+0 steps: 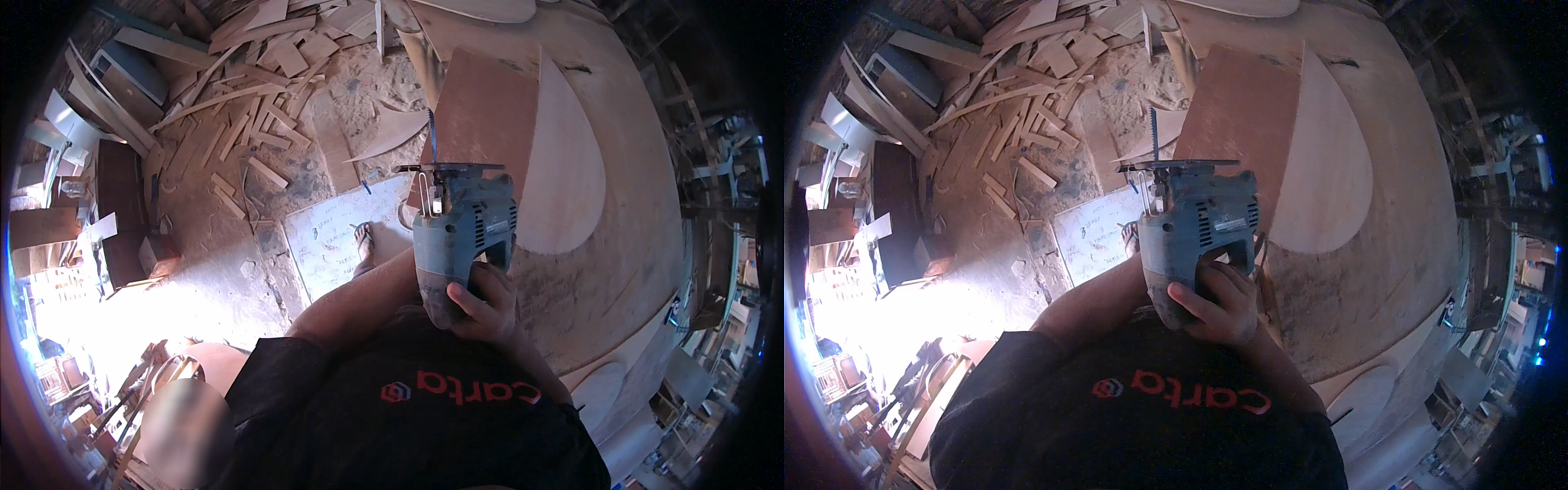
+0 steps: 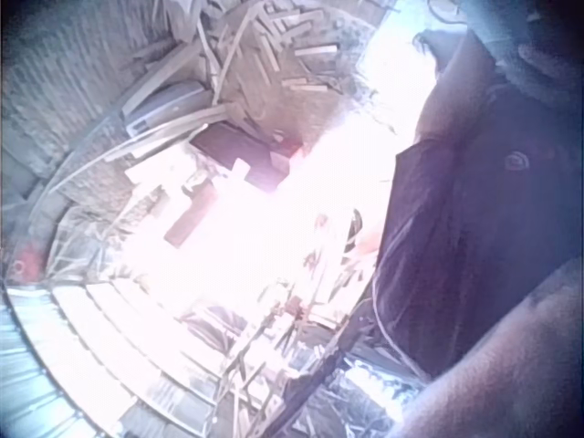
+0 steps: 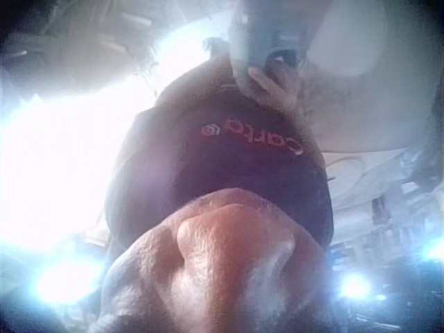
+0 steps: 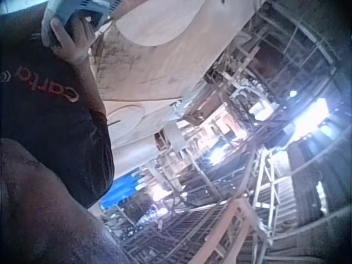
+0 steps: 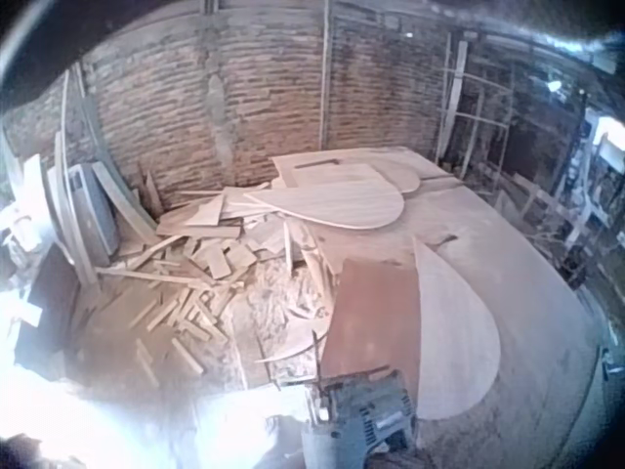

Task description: The person uses a jigsaw to cut a curved shape from a large sheet of plywood. They guide the tool along a marked line, periodically repositioning the sheet and removing cut-off pieces.

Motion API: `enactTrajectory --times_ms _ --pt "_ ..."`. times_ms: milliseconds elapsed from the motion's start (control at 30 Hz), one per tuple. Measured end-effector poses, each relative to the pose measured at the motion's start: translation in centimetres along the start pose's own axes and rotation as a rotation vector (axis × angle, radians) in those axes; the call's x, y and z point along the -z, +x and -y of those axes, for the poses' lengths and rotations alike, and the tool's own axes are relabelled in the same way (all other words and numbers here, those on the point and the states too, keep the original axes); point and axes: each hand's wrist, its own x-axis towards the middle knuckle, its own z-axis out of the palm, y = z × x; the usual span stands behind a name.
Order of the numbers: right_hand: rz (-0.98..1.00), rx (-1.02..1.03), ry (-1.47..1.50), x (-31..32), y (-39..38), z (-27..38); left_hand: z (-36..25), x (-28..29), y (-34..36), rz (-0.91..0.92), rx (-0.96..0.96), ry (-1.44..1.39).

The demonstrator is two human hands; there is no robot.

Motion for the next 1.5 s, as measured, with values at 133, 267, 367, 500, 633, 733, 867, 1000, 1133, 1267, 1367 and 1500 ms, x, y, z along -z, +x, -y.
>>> enactTrajectory --times_ms 133,267,367,500,633,733,867,1000,1133,1267,1367,1500 --pt "0.118 -0.075 -0.021 -0.6 0.1 -0.2 -2.0 -0.1 0.2 0.090 0.020 -0.058" --pt "0.263 -0.263 -0.015 -1.5 0.2 -0.1 -3.7 -0.2 0.8 0.178 0.029 -0.092" --pt "0.232 -0.138 -0.140 -2.6 -0.8 -0.5 -4.3 -0.9 1.1 0.234 0.045 -0.118" --pt "0.208 -0.061 -0.247 -3.6 -1.1 -0.3 -5.0 -1.4 1.2 0.282 0.057 -0.128" --pt "0.230 0.095 -0.391 -4.3 -2.0 -0.3 -5.3 -2.0 0.6 0.309 0.067 -0.140" --pt "0.223 0.127 -0.422 -4.6 -1.7 -0.2 -5.5 -2.0 0.5 0.321 0.077 -0.148" --pt "0.247 0.122 -0.302 -4.8 -1.4 -0.3 -6.1 -1.9 0.0 0.337 0.075 -0.148" --pt "0.305 -0.058 -0.097 -4.8 0.2 0.1 -6.3 -1.8 -0.3 0.350 0.083 -0.151" --pt "0.408 -0.344 0.110 -4.9 0.0 0.0 -6.5 -1.9 -0.7 0.357 0.096 -0.162" --pt "0.471 -0.532 0.318 -4.7 1.5 0.3 -6.6 -1.9 -0.6 0.374 0.099 -0.173" --pt "0.553 -0.576 0.414 -4.9 0.7 -0.4 -7.4 -1.8 -1.1 0.371 0.099 -0.145" --pt "0.587 -0.691 0.563 -5.7 -5.2 -3.2 -7.6 -1.6 -0.5 0.399 0.093 -0.045"
